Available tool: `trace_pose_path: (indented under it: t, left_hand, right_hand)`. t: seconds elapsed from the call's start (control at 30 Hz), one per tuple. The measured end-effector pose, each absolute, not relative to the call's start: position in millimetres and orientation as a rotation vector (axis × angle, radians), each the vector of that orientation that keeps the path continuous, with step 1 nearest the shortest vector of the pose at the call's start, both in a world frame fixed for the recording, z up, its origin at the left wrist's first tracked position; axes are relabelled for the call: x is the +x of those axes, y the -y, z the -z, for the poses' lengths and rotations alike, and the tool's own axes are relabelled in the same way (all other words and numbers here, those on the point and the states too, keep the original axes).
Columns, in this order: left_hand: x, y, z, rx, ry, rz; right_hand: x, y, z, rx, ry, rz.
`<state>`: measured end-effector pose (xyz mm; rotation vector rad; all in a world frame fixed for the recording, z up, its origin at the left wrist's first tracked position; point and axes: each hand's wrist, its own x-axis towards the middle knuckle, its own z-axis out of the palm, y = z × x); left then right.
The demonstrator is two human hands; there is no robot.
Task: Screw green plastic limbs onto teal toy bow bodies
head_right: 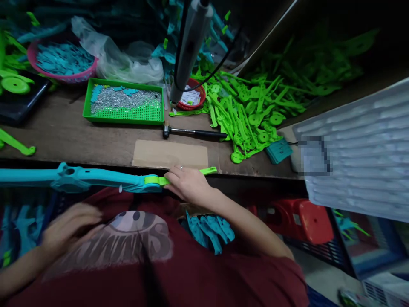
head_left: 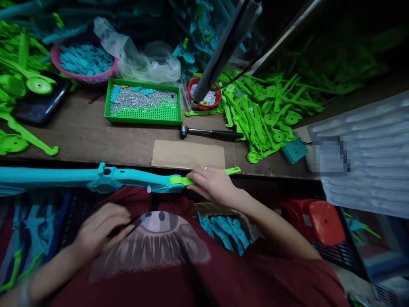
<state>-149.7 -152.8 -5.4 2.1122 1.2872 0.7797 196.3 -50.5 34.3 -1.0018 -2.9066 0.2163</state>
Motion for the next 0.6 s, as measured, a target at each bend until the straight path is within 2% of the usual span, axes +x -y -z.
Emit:
trace_pose_path:
  t: [0.1,0.27,0.33,0.5,0.6]
  left_hand:
    - [-115.7,134.8,28.6,1.621,-1.142,-0.579]
    - [-73.7,84.2,18.5,1.507,-1.034,-0.604]
    - [-64.5,80.6,16.8,1.453,-1.143,-0.658]
    - [-57.3,98.8,36.5,1.136,-1.232,-0.764]
    - [-57.5,101.7,46.1,0.922,-1.311,-0.714]
  right_hand:
    - [195.1,31.6,-31.0,-0.840,2.961,-0.383]
    - [181.6,2.5,-33.4,-0.585,3.041,-0.453]
    - [187.4,-14.9,-41.3,-0.702,2.963,-0.412]
    - [228.0,-78.1,-47.9,-1.435,2.912,0.055]
    - [248.4,-102.8,-26.4,-1.405,3.109,0.033]
